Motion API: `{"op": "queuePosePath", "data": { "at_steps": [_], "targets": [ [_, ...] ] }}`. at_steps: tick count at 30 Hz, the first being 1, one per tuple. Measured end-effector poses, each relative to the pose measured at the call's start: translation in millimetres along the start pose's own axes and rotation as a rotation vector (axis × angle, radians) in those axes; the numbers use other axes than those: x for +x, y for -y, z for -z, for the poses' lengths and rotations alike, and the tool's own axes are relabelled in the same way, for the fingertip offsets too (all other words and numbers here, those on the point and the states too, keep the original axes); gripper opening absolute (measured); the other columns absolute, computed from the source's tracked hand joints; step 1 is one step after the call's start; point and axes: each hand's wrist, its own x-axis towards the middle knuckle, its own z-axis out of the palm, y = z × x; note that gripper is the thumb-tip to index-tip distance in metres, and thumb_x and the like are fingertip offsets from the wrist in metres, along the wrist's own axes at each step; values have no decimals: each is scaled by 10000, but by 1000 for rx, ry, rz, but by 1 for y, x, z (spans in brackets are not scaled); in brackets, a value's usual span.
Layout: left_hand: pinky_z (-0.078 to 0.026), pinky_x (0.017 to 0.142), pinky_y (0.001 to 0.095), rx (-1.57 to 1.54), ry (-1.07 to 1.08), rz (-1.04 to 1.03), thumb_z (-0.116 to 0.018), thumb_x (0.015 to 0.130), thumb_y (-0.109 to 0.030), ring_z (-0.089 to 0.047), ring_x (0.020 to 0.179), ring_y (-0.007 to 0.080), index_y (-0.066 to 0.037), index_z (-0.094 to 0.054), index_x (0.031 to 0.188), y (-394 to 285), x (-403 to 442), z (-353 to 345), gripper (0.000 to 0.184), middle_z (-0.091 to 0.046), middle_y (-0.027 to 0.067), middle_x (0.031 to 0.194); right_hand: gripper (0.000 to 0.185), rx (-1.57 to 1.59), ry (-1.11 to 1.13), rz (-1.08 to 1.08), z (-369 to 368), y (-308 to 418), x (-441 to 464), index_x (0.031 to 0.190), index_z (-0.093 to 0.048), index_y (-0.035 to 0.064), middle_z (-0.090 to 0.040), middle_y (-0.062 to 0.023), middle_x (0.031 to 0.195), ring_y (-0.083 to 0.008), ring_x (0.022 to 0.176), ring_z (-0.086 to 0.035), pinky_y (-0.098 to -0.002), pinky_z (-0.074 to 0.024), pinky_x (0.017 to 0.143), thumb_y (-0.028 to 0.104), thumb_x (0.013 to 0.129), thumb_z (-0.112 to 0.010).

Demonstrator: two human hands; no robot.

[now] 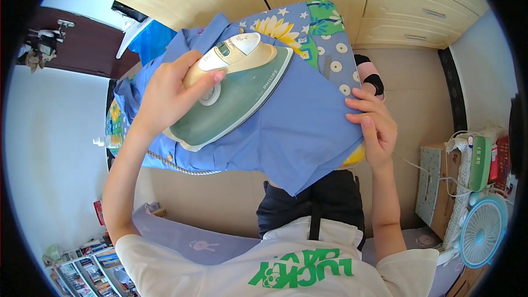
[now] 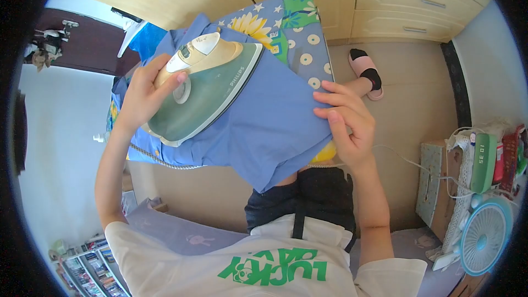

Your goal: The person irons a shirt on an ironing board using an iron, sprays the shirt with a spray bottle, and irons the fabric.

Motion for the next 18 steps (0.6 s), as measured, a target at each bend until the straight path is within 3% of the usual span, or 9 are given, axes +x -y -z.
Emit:
{"op": "queuePosePath", "data": {
  "at_steps": [2,5,8,10,18],
  "targets": [
    [-404,510,286,7,-41,-29,-660,844,-377,-551,561,142,-3,-595,825,-2,-2,1,380,-588,105,640,219,-10,2,-6,0,1,0,792,-686,-42,-680,-146,982,-327,1104,-570,-404,-426,939,62,886,-518],
    [-415,529,280,-85,36,130,-667,841,-364,-545,574,138,-1,-596,845,-9,-5,2,370,-594,104,653,216,-15,16,-14,0,2,1,781,-686,-41,-681,-142,979,-324,1102,-571,-403,-427,937,56,881,-521],
    [-441,560,278,-170,34,53,-681,834,-335,-579,611,148,0,-602,873,-11,-7,-1,347,-609,100,676,215,-38,26,-35,0,2,2,774,-687,-40,-681,-141,973,-323,1101,-571,-402,-428,935,52,878,-522],
    [-418,617,259,-222,131,-78,-662,856,-343,-484,674,90,-6,-591,917,-12,-6,-1,350,-560,35,765,216,-20,17,-28,0,0,2,770,-686,-38,-682,-138,968,-321,1099,-571,-401,-428,934,52,878,-522],
    [-408,629,247,-222,196,25,-650,866,-303,-485,713,87,3,-574,916,-20,-6,1,320,-554,42,745,225,8,-13,-39,-2,0,0,780,-683,-38,-680,-141,974,-319,1108,-564,-409,-420,941,64,891,-516]
  ]
}}
